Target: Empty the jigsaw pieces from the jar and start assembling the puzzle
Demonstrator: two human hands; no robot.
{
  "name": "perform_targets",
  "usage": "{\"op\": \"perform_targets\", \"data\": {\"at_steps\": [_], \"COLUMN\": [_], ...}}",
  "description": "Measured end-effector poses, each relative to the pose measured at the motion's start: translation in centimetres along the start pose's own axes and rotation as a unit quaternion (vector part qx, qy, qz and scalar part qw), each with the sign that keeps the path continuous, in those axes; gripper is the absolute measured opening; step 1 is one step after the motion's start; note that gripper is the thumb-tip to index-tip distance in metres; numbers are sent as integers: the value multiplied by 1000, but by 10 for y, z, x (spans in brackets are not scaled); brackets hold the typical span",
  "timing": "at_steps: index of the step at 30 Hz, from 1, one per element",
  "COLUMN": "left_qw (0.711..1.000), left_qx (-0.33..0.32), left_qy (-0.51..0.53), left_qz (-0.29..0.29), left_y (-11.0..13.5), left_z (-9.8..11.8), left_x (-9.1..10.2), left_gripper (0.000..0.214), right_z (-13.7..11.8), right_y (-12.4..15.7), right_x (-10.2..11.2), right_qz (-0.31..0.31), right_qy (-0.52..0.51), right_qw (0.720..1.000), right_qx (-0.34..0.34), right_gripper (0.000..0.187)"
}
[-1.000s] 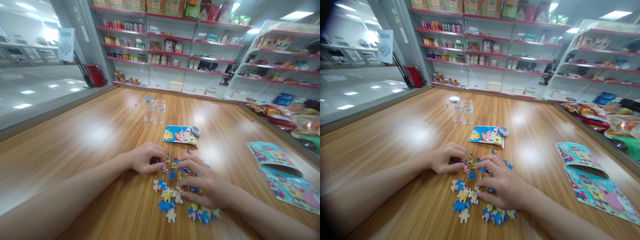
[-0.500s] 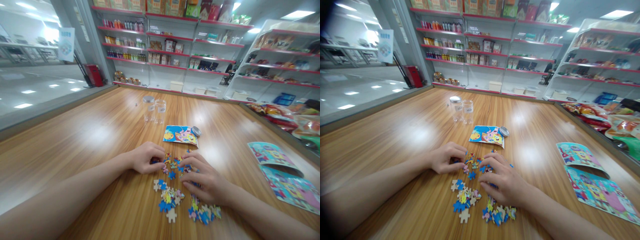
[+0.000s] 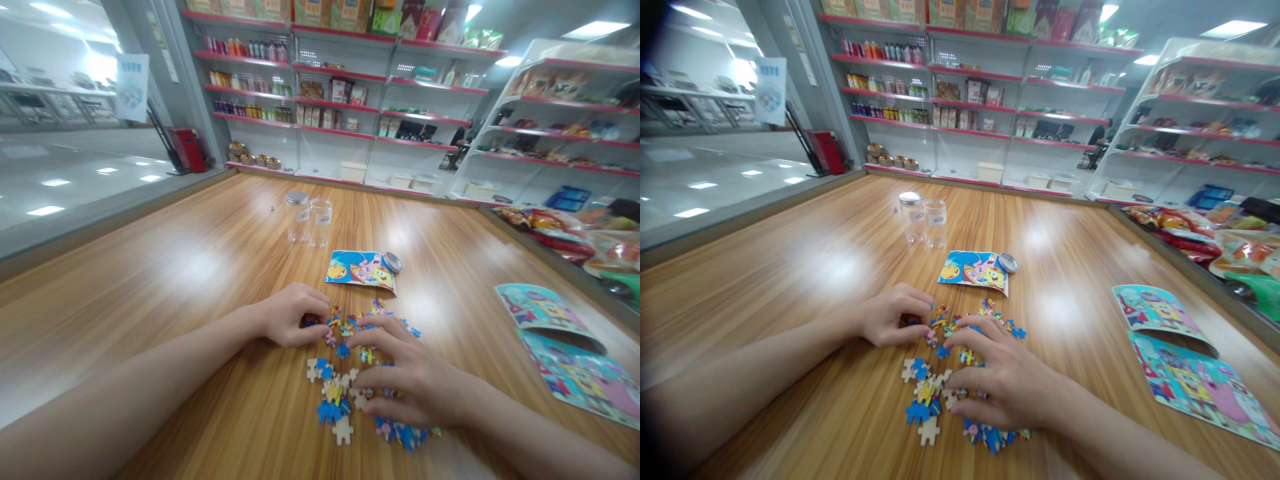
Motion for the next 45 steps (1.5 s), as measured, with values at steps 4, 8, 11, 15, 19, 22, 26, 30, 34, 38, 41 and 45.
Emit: {"op": "perform_targets", "data": {"at_steps": [4, 8, 11, 15, 19, 22, 26, 30, 34, 38, 41, 45], "left_qw": [1000, 1000, 1000, 1000, 1000, 1000, 1000, 1000, 1000, 1000, 1000, 1000], "left_qx": [1, 0, -2, -3, -1, -1, -4, -6, -9, -9, -10, -9], "left_qy": [-3, -4, -3, -1, 1, 3, 4, 5, 5, 4, 4, 0], "left_qz": [-2, -3, -1, 2, 3, 3, 3, 5, 7, 11, 11, 15], "left_y": [0, 0, 0, 0, -1, 0, -1, -1, -1, -1, -1, -1], "left_z": [-1, -2, -1, 0, 0, 0, 0, -1, -1, -1, -1, 1], "left_x": [-1, -2, -1, 0, 0, 0, -1, -1, -1, -1, -2, -2], "left_gripper": [25, 26, 26, 26, 26, 25, 25, 25, 27, 27, 27, 28], "right_z": [-1, -2, -1, -1, -2, -3, -3, -2, 1, 4, 3, -1], "right_y": [0, -1, -2, -1, -1, -2, -3, -2, 0, 0, -1, -2], "right_x": [0, 2, 2, 2, 3, 4, 4, 1, -2, -4, -2, 1], "right_qz": [9, -16, -30, -35, -39, -31, -19, -5, 6, 12, 32, 16], "right_qy": [10, 3, -5, -14, -17, -22, -28, -26, -39, -53, -45, -26], "right_qw": [1000, 1000, 1000, 999, 999, 999, 999, 1000, 999, 998, 997, 999], "right_qx": [11, 16, 8, -3, -2, -4, -7, 5, 3, -26, -45, -24], "right_gripper": [31, 32, 32, 29, 29, 29, 23, 13, 6, 6, 5, 21]}}
Point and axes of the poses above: each hand's wrist, its own y-axis away from the middle knuckle, its own x-axis out of the back of the hand, z = x × y, the point moved 1 cm from there along -y, towards the middle knuckle
